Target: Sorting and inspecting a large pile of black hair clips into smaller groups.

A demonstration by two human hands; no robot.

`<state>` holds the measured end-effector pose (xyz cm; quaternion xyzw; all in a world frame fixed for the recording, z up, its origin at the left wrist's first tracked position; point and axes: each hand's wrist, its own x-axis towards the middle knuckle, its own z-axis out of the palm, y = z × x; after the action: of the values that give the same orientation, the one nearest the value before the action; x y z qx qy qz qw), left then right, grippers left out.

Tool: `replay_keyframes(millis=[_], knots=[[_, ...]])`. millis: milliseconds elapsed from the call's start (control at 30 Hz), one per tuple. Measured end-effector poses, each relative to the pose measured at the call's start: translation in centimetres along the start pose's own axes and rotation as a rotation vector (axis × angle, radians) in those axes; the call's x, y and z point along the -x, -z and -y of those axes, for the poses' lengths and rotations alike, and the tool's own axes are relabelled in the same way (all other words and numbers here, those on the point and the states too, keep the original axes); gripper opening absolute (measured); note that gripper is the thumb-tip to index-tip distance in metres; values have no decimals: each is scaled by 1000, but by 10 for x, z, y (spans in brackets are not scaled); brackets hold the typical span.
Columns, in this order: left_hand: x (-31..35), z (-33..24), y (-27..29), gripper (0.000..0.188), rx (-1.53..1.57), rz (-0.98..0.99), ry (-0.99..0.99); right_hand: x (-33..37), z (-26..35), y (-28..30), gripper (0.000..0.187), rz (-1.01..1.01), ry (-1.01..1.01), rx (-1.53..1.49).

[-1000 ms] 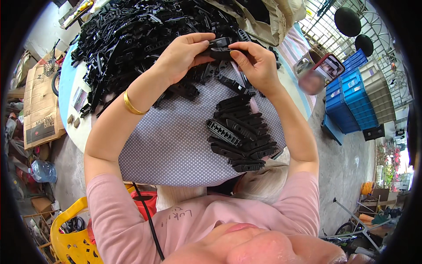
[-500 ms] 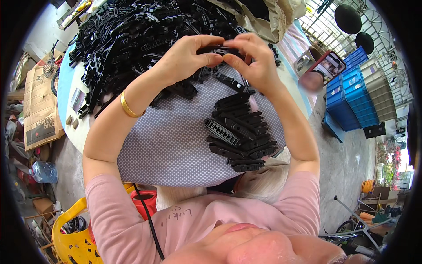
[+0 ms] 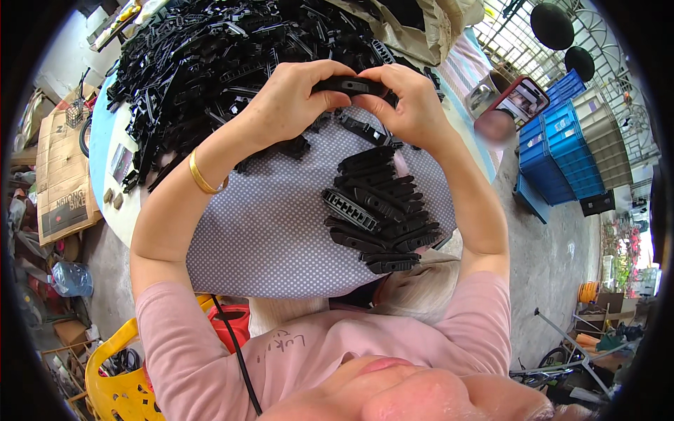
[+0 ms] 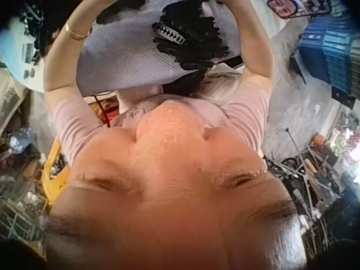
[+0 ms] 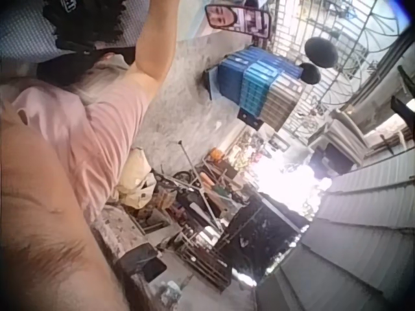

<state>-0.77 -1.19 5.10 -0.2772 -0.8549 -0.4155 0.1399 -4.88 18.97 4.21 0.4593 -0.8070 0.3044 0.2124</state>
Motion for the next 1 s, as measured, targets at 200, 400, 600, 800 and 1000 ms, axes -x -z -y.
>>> replay_keyframes(millis=[200, 400, 600, 800, 1000], knots=[[-2, -10, 5, 31, 245, 91, 229, -2, -17, 2, 22, 138, -348, -632], [14, -34, -13, 33, 264, 347, -18, 4, -27, 1, 23, 320, -208, -302], [29, -35, -26, 39, 108, 465, -291, 4, -20, -11, 21, 225, -207, -236], [14, -16, -29, 43, 293, -146, 435, -3, -11, -5, 28, -66, -521, -694], [17, 1, -38, 44, 657, -12, 462, -3, -3, -13, 22, 27, -446, -745]])
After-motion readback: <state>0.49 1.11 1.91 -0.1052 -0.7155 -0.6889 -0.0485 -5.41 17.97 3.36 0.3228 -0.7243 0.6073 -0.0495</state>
